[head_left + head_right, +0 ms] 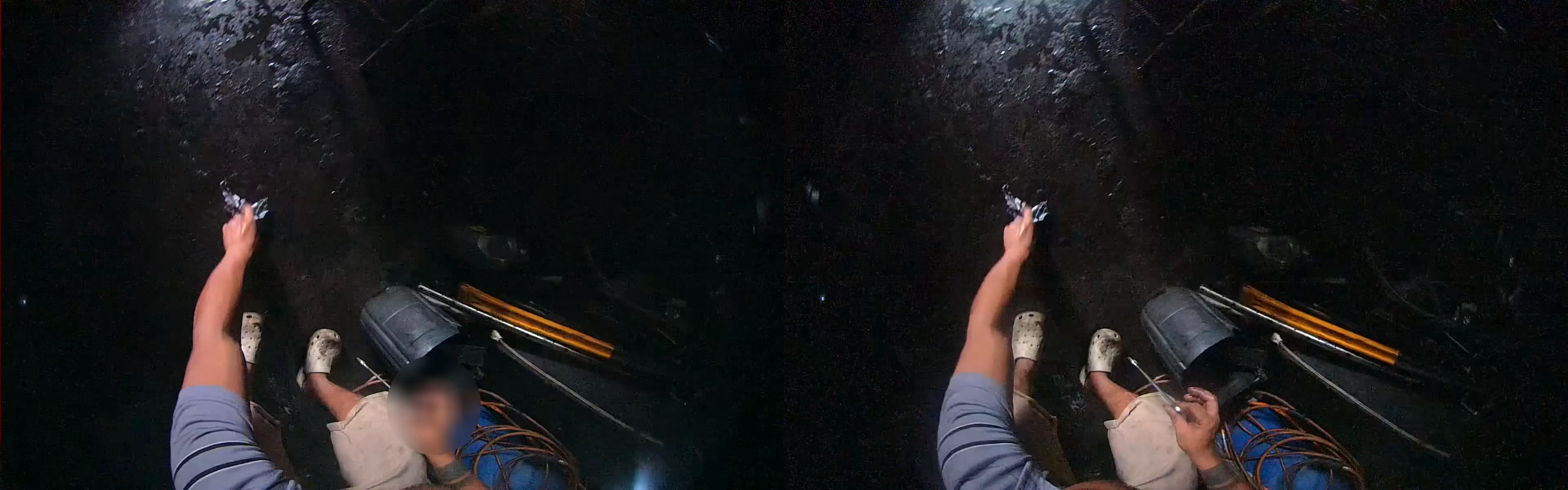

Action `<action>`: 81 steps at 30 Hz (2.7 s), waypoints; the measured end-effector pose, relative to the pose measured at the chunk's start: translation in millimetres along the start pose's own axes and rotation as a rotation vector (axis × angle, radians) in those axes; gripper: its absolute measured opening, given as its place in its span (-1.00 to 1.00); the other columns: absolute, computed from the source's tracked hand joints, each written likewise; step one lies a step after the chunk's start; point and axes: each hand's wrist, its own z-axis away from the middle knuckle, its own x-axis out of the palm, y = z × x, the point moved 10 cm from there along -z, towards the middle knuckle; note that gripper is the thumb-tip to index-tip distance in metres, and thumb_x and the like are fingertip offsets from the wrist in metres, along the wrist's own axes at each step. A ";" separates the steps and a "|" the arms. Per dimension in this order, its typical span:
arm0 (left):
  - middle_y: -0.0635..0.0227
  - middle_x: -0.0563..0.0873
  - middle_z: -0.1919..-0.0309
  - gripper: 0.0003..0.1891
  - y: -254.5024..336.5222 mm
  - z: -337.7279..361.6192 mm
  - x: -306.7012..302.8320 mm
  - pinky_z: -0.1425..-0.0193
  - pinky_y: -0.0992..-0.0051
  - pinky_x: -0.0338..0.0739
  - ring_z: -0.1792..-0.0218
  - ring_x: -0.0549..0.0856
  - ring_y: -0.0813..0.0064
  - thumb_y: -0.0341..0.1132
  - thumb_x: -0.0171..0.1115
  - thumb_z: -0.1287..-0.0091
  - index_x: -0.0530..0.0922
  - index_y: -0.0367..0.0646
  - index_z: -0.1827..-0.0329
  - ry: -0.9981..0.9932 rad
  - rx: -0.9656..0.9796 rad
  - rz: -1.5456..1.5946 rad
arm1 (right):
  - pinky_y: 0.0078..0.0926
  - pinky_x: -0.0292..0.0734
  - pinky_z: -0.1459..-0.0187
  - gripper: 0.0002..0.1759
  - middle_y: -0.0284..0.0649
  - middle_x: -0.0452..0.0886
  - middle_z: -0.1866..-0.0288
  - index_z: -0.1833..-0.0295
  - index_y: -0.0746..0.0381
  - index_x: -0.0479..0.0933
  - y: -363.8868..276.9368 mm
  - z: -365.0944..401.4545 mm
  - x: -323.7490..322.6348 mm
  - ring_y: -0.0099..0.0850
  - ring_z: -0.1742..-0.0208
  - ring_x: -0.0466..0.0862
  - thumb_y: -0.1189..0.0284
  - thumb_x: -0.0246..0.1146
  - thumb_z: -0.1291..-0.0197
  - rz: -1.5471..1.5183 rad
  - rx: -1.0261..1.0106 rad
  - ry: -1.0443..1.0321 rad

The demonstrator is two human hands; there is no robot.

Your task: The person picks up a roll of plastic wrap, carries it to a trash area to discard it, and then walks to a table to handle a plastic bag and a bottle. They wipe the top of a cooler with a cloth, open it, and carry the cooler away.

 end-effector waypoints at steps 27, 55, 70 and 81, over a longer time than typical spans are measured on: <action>0.32 0.54 0.35 -0.62 -104.4 278.5 -475.3 0.19 0.43 0.54 0.28 0.59 0.42 -0.49 0.08 -0.04 0.43 -0.26 0.01 0.141 -0.245 1.505 | -0.47 0.55 0.26 -0.82 -0.09 0.46 0.04 0.42 0.35 0.52 -344.3 46.4 -195.6 -0.34 0.31 0.61 0.54 0.38 0.15 -0.163 -0.366 0.264; 0.39 0.60 0.36 -0.66 39.0 96.0 -815.0 0.32 0.55 0.46 0.43 0.55 0.59 -0.46 0.17 -0.09 0.51 -0.22 0.01 -0.064 0.309 1.320 | -0.30 0.47 0.04 -0.71 -0.06 0.41 -0.07 0.17 0.25 0.60 -666.4 -118.1 -191.5 -0.19 0.00 0.50 0.56 0.34 0.11 -0.346 -1.041 0.071; 0.28 0.54 0.00 -0.37 53.4 -92.1 -968.7 0.13 0.56 0.49 0.18 0.56 0.56 -0.62 0.00 -0.01 0.33 -0.18 -0.27 -0.014 0.464 1.020 | -0.28 0.49 0.04 -0.77 -0.02 0.40 -0.11 0.20 0.17 0.58 -895.7 -257.4 -226.0 -0.16 -0.03 0.50 0.52 0.33 0.06 -0.293 -1.323 0.325; 0.11 0.52 -0.13 -0.49 161.0 -220.7 -1072.5 -0.22 0.41 0.37 -0.16 0.51 0.25 -0.62 0.07 -0.06 0.47 -0.13 -0.15 -0.150 0.889 0.724 | -0.44 0.50 0.18 -0.63 -0.11 0.28 -0.20 0.13 0.11 0.58 -961.7 -356.3 -255.5 -0.30 0.11 0.51 0.58 0.42 0.14 -0.503 -1.160 0.418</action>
